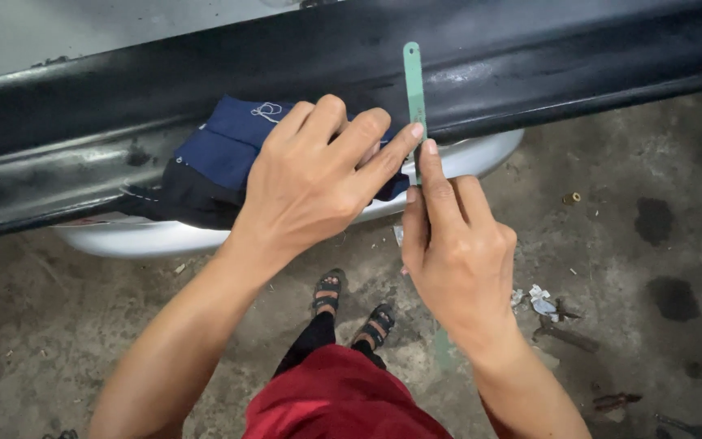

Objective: Sanding the surface of a car spoiler using a thin sanding strip and wiping it clean with a cloth.

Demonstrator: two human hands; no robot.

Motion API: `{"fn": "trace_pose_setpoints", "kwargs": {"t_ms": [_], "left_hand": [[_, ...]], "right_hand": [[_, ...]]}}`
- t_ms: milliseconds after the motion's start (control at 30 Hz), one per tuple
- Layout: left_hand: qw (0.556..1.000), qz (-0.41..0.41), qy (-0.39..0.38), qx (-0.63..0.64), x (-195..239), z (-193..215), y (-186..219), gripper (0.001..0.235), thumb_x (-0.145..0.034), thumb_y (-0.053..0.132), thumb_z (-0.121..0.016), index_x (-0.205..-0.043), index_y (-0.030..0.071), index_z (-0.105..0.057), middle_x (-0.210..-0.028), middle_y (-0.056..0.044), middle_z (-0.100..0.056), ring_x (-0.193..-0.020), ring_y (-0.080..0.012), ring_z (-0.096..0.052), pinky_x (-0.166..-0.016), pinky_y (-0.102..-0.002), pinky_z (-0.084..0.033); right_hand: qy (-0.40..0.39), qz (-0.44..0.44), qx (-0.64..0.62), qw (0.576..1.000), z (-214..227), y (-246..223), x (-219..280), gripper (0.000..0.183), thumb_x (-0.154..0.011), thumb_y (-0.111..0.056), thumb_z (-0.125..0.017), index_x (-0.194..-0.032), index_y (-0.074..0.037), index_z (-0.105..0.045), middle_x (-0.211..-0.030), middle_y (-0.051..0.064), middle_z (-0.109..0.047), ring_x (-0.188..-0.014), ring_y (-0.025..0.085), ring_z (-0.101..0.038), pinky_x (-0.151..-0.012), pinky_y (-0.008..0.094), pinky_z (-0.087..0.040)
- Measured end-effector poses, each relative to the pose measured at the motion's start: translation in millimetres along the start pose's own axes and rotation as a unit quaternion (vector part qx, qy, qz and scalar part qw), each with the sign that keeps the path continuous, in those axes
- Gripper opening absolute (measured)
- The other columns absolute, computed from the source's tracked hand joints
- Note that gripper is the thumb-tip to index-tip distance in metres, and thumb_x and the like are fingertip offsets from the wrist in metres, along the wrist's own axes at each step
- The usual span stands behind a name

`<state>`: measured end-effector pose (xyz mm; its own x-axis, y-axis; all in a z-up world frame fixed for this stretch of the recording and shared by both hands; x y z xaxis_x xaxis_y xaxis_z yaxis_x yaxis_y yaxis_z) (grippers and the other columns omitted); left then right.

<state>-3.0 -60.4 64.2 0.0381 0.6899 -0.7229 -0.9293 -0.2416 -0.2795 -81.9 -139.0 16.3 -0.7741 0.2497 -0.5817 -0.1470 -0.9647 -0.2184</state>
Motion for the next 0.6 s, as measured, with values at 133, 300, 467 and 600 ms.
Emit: {"fn": "trace_pose_setpoints", "kwargs": {"t_ms": [133,300,467,600], "left_hand": [[1.000,0.001,0.004,-0.007,-1,0,0,0.010,-0.108,0.008,-0.068,-0.113,0.014,-0.074,-0.099,-0.005,-0.061,-0.071,-0.0226,-0.044,-0.059,-0.033,-0.038],[0.999,0.024,-0.015,0.025,12,-9,-6,0.025,-0.101,0.006,-0.059,-0.122,0.008,-0.072,-0.099,-0.005,-0.065,-0.076,-0.0235,-0.051,-0.062,-0.033,-0.047],[0.997,0.038,0.002,0.062,28,3,-12,0.010,-0.103,0.010,-0.068,-0.108,0.003,-0.071,-0.102,-0.008,-0.068,-0.075,-0.0240,-0.057,-0.065,-0.035,-0.050],[0.996,0.052,0.015,0.068,53,26,-28,0.012,-0.105,0.011,-0.070,-0.107,0.001,-0.075,-0.102,-0.010,-0.071,-0.074,-0.0258,-0.061,-0.065,-0.036,-0.052]], "right_hand": [[0.002,0.002,-0.025,1.000,1,4,-1,0.039,-0.107,-0.006,-0.067,-0.145,-0.002,-0.062,-0.089,0.006,-0.054,-0.062,0.025,-0.050,-0.050,0.038,-0.045],[0.006,0.025,-0.026,0.999,0,2,-1,0.038,-0.107,-0.006,-0.065,-0.145,0.003,-0.061,-0.091,0.008,-0.055,-0.061,0.026,-0.051,-0.051,0.038,-0.046],[0.038,0.032,-0.065,0.997,2,7,6,0.040,-0.107,0.000,-0.069,-0.146,0.002,-0.062,-0.090,0.009,-0.055,-0.066,0.025,-0.051,-0.059,0.038,-0.046],[0.051,0.054,-0.092,0.993,4,-13,6,0.039,-0.107,0.001,-0.069,-0.145,0.003,-0.062,-0.091,0.010,-0.055,-0.066,0.026,-0.050,-0.063,0.038,-0.047]]}}
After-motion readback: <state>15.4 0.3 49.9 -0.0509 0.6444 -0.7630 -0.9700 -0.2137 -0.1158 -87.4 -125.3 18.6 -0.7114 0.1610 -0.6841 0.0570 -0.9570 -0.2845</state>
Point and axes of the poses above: each hand's wrist, its own x-axis away from the middle knuckle, its own z-axis out of the back of the hand, y = z × x, the point moved 9 cm from there along -x, towards the middle knuckle
